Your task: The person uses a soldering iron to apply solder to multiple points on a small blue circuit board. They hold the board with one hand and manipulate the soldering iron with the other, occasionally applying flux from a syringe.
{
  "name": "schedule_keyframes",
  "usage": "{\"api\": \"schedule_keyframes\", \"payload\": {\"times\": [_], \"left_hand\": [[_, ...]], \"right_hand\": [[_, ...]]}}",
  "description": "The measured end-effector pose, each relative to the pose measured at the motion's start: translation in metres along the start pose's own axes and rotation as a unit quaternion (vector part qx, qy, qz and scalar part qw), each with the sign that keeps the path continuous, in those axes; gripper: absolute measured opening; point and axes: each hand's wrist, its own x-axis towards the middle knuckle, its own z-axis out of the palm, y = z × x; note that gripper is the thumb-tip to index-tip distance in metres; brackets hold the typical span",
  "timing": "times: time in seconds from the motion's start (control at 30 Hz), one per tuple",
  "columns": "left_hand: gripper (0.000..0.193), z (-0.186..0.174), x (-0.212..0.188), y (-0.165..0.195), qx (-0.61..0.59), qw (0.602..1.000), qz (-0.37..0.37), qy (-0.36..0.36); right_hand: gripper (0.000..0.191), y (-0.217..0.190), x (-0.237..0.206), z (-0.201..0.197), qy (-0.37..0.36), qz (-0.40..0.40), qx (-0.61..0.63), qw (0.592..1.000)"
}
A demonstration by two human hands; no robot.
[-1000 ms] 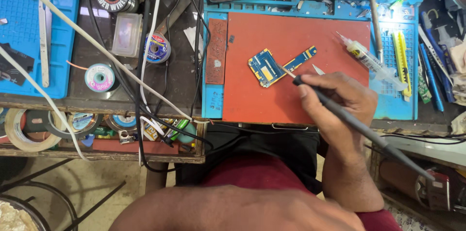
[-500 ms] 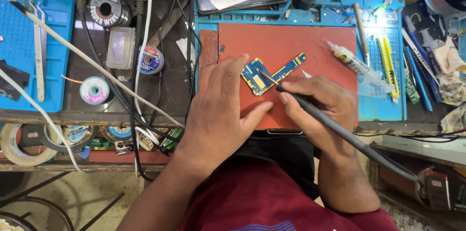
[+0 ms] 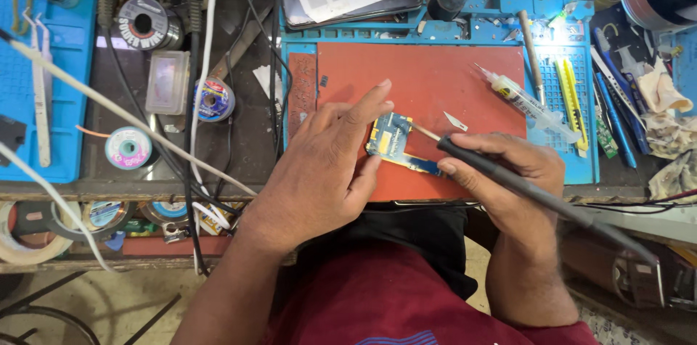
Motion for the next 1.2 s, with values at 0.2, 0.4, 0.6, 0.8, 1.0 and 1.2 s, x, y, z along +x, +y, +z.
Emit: {"api": "schedule_keyframes", "payload": {"times": [0.2,0.4,0.6,0.8,1.0,1.2], "left_hand": [[0.079,0.005,0.001,0.003,0.039,0.999,0.001,0.014],[0.080,0.007,-0.001,0.002,0.048,0.999,-0.012,0.004],[0.081,0.007,0.000,0.001,0.042,0.999,-0.010,-0.001],[0.080,0.007,-0.001,0.002,0.050,0.998,-0.025,-0.004],[0.079,0.007,-0.001,0.002,0.049,0.999,-0.014,0.004],[0.079,0.008,-0.001,0.001,0.050,0.999,-0.011,0.007]], "right_hand": [[0.018,-0.002,0.004,-0.002,-0.032,-0.011,-0.023,0.999],[0.018,-0.007,0.006,0.006,-0.026,-0.008,-0.066,0.997],[0.019,-0.007,0.008,0.003,-0.043,0.004,-0.027,0.999],[0.018,-0.003,0.008,0.001,-0.048,0.001,-0.042,0.998],[0.018,-0.003,0.009,0.000,-0.053,0.000,-0.043,0.998],[0.018,-0.004,0.010,-0.001,-0.060,-0.008,-0.048,0.997]]}}
